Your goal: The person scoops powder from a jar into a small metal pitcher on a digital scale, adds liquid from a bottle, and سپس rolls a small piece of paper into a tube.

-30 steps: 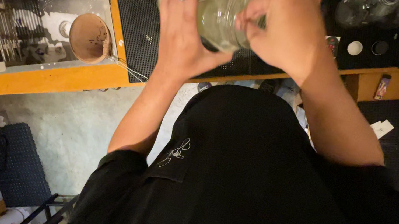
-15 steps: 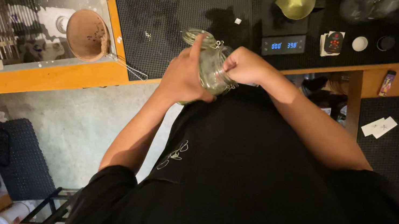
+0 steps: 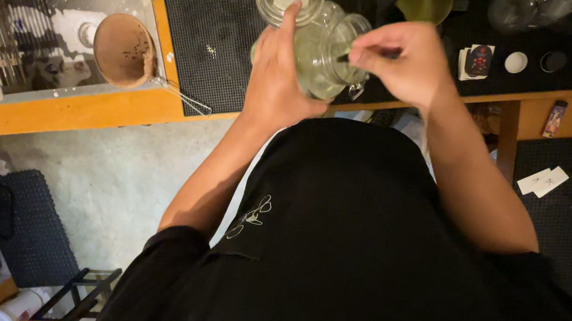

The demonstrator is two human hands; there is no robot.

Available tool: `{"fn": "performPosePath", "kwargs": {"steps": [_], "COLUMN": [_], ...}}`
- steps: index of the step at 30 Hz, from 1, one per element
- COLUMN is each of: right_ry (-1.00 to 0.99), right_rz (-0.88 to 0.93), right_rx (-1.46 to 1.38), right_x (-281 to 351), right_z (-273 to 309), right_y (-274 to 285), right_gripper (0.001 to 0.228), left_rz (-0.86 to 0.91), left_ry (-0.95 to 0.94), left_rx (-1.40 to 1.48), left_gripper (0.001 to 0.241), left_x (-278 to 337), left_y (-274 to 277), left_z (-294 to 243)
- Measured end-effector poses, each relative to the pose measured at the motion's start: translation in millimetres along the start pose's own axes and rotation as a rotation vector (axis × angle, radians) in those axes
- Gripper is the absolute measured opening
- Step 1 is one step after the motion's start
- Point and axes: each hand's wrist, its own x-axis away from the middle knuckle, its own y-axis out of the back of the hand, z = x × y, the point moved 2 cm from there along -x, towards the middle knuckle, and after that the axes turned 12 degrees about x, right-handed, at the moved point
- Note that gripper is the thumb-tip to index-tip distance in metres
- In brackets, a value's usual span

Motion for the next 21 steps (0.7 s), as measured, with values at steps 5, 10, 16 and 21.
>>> {"fn": "performPosePath", "kwargs": {"steps": [5, 10, 16, 21], "right_ry": [0.058, 0.115, -0.011, 0.003], "right_rz": [-0.134, -0.215, -0.291, -0.455], "right_rx": [-0.057, -0.162, -0.178, -0.270], "right_x": [11, 21, 38, 51], "right_z": [6, 0, -16, -37], "right_y": [39, 71, 109, 133], "right_gripper": [0.017, 0.016, 0.014, 0.013], "left_rz": [-0.052, -0.066, -0.079, -0.070], "left_ry": [-0.090, -0.126, -0.081, 0.023], "left_rx": [-0.056, -0.058, -0.087, -0.067], "left_gripper": [0.141, 0.140, 0.143, 0.143], "left_x": [-20, -33, -38, -25], "left_y": [-9, -16, -22, -25], "left_z": [-1, 1, 9, 26]}}
